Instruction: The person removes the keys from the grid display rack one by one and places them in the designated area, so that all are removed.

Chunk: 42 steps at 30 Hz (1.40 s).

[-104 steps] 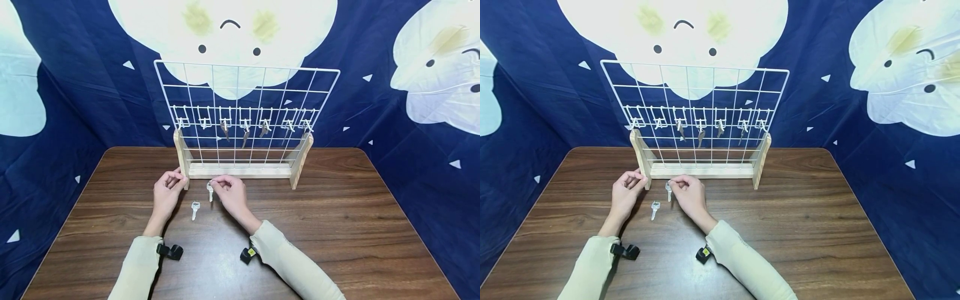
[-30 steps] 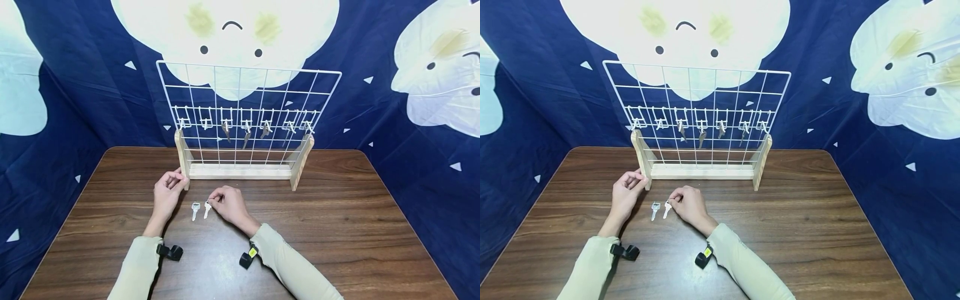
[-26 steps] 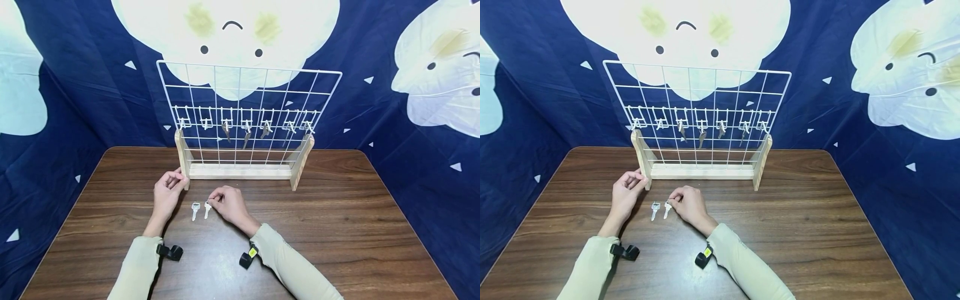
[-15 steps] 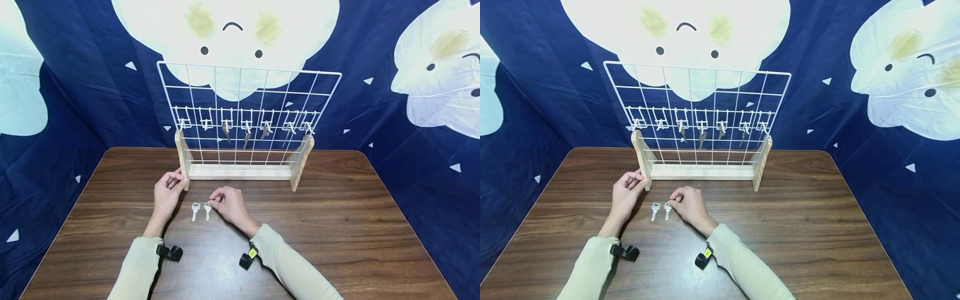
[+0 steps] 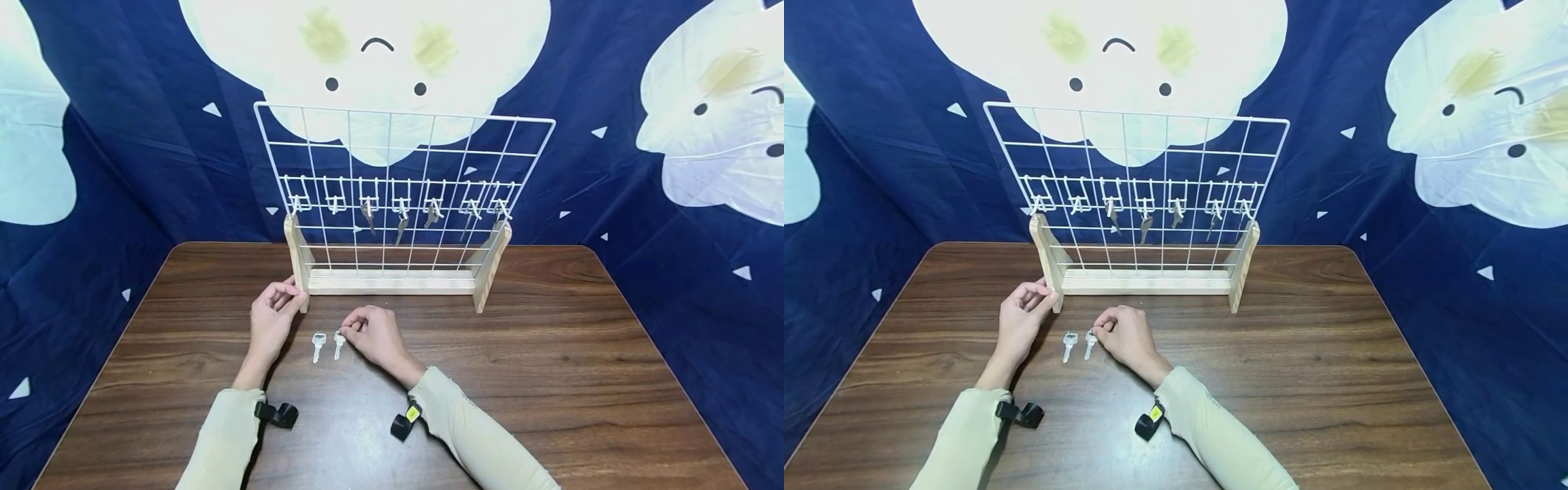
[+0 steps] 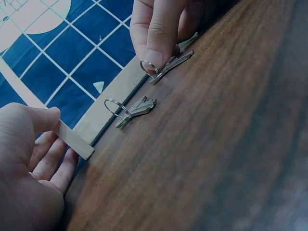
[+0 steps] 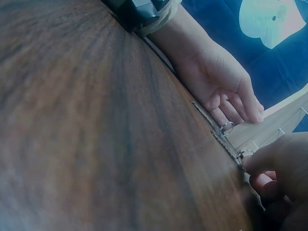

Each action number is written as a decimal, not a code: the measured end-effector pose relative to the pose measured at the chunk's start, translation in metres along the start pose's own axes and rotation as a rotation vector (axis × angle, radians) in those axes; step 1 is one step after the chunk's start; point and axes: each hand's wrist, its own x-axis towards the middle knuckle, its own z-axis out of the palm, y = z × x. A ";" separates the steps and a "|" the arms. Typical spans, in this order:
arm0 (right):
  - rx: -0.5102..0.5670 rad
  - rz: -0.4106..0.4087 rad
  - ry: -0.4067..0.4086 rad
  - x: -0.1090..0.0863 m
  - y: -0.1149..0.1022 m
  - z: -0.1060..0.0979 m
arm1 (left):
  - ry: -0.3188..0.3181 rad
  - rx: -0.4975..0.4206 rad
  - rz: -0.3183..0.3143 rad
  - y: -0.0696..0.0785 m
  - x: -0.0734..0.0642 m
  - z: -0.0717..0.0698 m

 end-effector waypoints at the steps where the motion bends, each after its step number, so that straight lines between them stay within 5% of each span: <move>1: 0.003 0.002 0.002 0.000 0.000 0.000 | 0.000 0.001 0.002 0.000 0.000 0.000; 30: 0.235 0.065 0.173 0.001 -0.001 0.001 | 0.002 0.014 0.009 0.000 0.001 0.000; 42: 0.371 -0.066 0.316 0.002 -0.020 -0.012 | 0.003 -0.015 0.006 -0.001 0.001 0.001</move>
